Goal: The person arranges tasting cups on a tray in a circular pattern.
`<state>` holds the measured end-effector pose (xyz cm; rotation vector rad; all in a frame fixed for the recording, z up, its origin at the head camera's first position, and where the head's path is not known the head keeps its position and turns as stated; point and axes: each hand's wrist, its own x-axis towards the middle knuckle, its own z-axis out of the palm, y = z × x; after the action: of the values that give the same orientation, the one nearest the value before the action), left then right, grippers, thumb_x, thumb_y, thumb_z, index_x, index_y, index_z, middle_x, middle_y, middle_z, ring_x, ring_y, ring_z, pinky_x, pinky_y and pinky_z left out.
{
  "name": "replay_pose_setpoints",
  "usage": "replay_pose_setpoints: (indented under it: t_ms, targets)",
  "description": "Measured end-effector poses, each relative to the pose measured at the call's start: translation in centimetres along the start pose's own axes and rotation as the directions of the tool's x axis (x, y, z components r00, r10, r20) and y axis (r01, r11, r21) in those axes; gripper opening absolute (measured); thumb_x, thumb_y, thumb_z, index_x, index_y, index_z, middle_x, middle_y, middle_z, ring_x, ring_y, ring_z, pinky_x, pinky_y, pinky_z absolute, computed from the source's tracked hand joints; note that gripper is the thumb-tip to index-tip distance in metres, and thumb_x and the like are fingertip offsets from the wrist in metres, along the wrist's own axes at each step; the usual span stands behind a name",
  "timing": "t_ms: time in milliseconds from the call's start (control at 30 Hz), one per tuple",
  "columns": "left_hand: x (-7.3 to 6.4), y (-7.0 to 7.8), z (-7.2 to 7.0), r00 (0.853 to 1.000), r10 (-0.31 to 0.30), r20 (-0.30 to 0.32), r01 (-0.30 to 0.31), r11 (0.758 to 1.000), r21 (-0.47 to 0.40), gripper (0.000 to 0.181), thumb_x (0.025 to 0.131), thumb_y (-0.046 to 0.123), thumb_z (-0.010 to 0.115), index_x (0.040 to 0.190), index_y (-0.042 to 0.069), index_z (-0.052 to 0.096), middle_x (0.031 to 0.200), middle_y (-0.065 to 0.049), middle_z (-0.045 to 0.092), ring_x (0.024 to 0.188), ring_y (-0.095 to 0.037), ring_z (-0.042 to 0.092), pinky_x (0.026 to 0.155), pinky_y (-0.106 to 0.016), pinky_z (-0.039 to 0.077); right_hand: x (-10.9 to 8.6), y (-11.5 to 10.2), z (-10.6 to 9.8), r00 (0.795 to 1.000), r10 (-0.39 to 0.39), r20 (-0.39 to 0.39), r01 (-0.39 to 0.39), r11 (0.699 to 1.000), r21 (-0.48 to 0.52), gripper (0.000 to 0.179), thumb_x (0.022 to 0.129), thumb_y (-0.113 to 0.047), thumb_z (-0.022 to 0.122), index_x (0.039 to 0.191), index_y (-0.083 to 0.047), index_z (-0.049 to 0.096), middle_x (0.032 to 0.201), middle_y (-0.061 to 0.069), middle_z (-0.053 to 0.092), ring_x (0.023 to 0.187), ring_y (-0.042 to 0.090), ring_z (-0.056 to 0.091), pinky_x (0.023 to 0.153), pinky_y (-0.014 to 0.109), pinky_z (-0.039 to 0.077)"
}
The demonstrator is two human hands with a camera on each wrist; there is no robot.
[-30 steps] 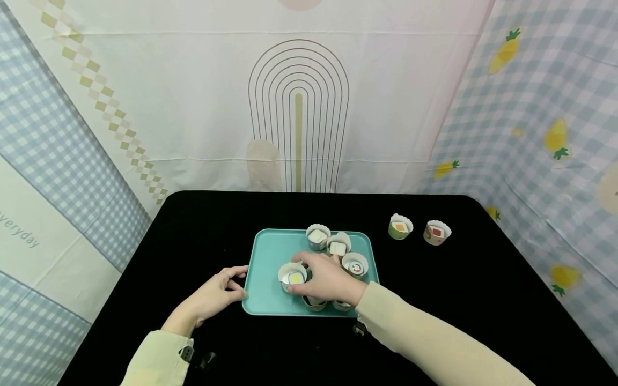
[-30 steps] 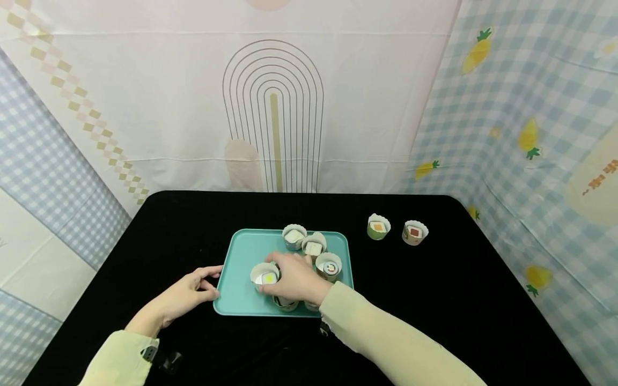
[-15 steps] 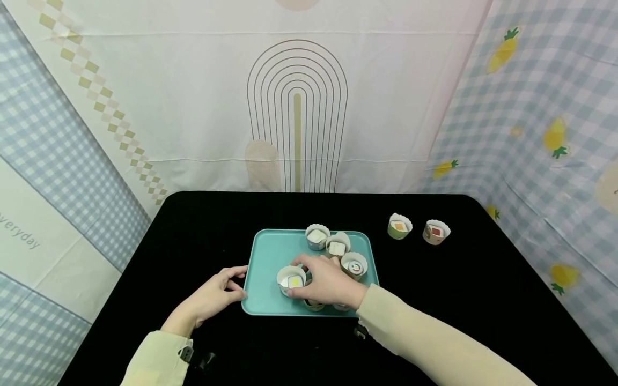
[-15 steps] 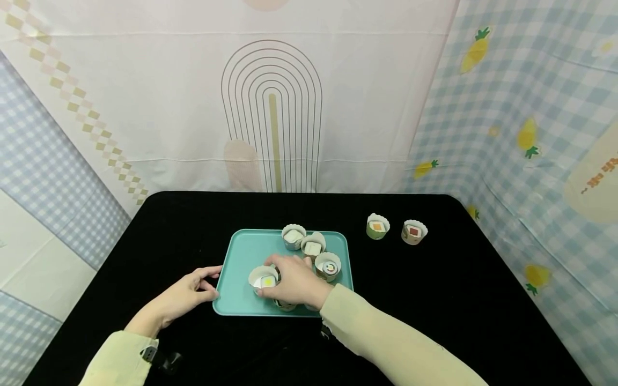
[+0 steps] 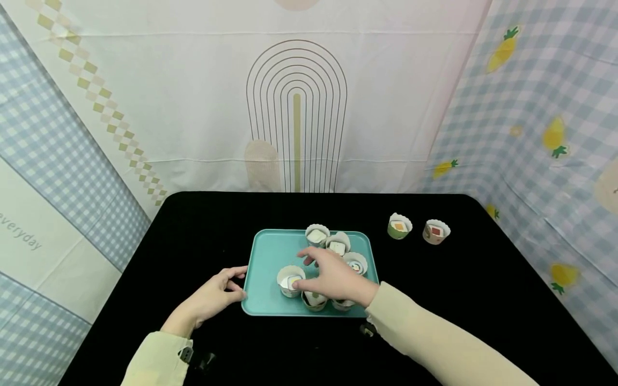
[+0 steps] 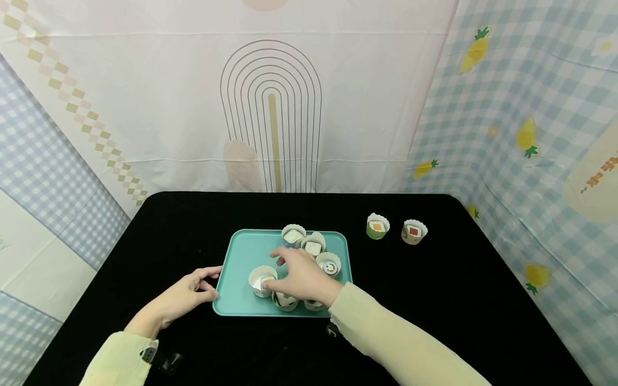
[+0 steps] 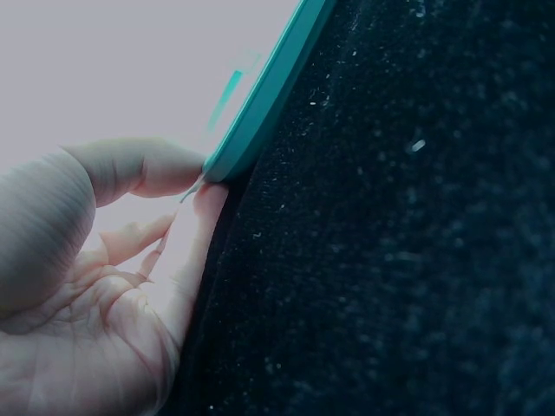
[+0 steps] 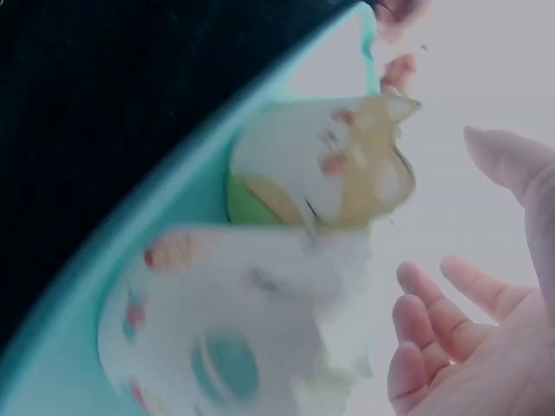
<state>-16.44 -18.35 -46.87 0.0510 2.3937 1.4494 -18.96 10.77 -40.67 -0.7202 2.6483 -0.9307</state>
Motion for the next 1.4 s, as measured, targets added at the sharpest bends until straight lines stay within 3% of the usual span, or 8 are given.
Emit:
replay_pose_setpoints:
  t_ms: [167, 333, 533, 767, 900, 1067, 1233, 1400]
  targets:
    - [0.0, 0.2, 0.1, 1.0, 0.0, 0.003, 0.0, 1.0, -0.011, 0.058, 0.077, 0.017, 0.067, 0.13, 0.025, 0.045, 0.121, 0.002, 0.041, 0.085, -0.016, 0.055, 0.083, -0.04, 0.04, -1.1, 1.5, -2.6, 0.99, 0.03, -0.139, -0.013, 0.993, 0.118, 0.058, 0.072, -0.055, 0.064, 0.121, -0.028, 0.048, 0.107, -0.004, 0.053, 0.095, 0.018, 0.05, 0.073, 0.032, 0.042]
    - [-0.2, 0.2, 0.0, 1.0, 0.007, -0.001, -0.007, 1.0, -0.008, 0.059, 0.077, 0.016, 0.067, 0.131, 0.023, 0.044, 0.121, 0.001, 0.041, 0.085, -0.016, 0.055, 0.082, -0.04, 0.041, -2.7, 4.7, -5.6, 0.952, 0.117, -0.284, -0.063, 0.979, 0.192, 0.052, 0.073, -0.053, 0.064, 0.117, -0.031, 0.049, 0.106, -0.005, 0.054, 0.092, 0.017, 0.051, 0.074, 0.034, 0.042]
    - [-0.3, 0.0, -0.1, 1.0, 0.0, -0.011, 0.0, 1.0, 0.001, 0.058, 0.077, 0.016, 0.067, 0.13, 0.024, 0.044, 0.121, 0.001, 0.041, 0.085, -0.016, 0.054, 0.081, -0.039, 0.041, -4.4, 9.4, -8.4, 0.918, 0.221, -0.33, -0.153, 0.964, 0.218, 0.06, 0.074, -0.057, 0.06, 0.123, -0.024, 0.046, 0.112, 0.001, 0.052, 0.095, 0.018, 0.048, 0.078, 0.038, 0.041]
    - [-0.3, 0.0, 0.0, 1.0, 0.007, -0.005, -0.007, 1.0, -0.008, 0.059, 0.077, 0.016, 0.067, 0.131, 0.023, 0.044, 0.121, 0.001, 0.042, 0.086, -0.017, 0.055, 0.081, -0.04, 0.042, -7.1, 14.6, -11.3, 0.843, 0.325, -0.429, -0.252, 0.943, 0.218, 0.069, 0.076, -0.055, 0.059, 0.13, -0.017, 0.039, 0.118, 0.009, 0.047, 0.098, 0.023, 0.046, 0.078, 0.041, 0.04]
    - [-0.2, 0.0, 0.0, 1.0, 0.015, -0.002, -0.015, 1.0, -0.007, 0.059, 0.077, 0.016, 0.067, 0.131, 0.023, 0.044, 0.121, 0.0, 0.042, 0.085, -0.017, 0.055, 0.081, -0.04, 0.041, -8.7, 17.2, -13.1, 0.796, 0.391, -0.463, -0.304, 0.919, 0.252, 0.08, 0.077, -0.054, 0.059, 0.137, -0.012, 0.026, 0.128, 0.016, 0.034, 0.108, 0.032, 0.038, 0.08, 0.046, 0.038]
    - [-0.1, 0.0, 0.0, 1.0, 0.017, 0.002, -0.017, 1.0, -0.006, 0.059, 0.077, 0.016, 0.067, 0.131, 0.024, 0.044, 0.121, 0.0, 0.042, 0.085, -0.016, 0.055, 0.083, -0.042, 0.04, -9.8, 20.3, -14.3, 0.766, 0.509, -0.394, -0.406, 0.857, 0.318, 0.103, 0.076, -0.057, 0.058, 0.143, -0.01, -0.005, 0.137, 0.027, 0.007, 0.117, 0.045, 0.023, 0.081, 0.053, 0.034]
    - [0.0, 0.0, 0.0, 1.0, 0.021, 0.015, -0.021, 0.999, -0.025, 0.058, 0.078, 0.016, 0.067, 0.131, 0.023, 0.044, 0.121, 0.0, 0.042, 0.085, -0.017, 0.055, 0.083, -0.041, 0.04, -9.4, 22.8, -14.1, 0.774, 0.578, -0.26, -0.453, 0.791, 0.411, 0.109, 0.078, -0.053, 0.058, 0.138, -0.01, -0.022, 0.138, 0.032, 0.0, 0.122, 0.048, 0.017, 0.088, 0.056, 0.03]
    - [0.1, -0.1, 0.0, 1.0, 0.013, 0.022, -0.012, 0.999, -0.033, 0.058, 0.078, 0.017, 0.067, 0.131, 0.024, 0.044, 0.121, 0.0, 0.041, 0.085, -0.018, 0.055, 0.083, -0.041, 0.04, -9.1, 23.8, -13.9, 0.789, 0.59, -0.172, -0.413, 0.716, 0.562, 0.106, 0.081, -0.046, 0.059, 0.138, -0.01, -0.023, 0.141, 0.03, 0.002, 0.125, 0.043, 0.019, 0.094, 0.054, 0.026]
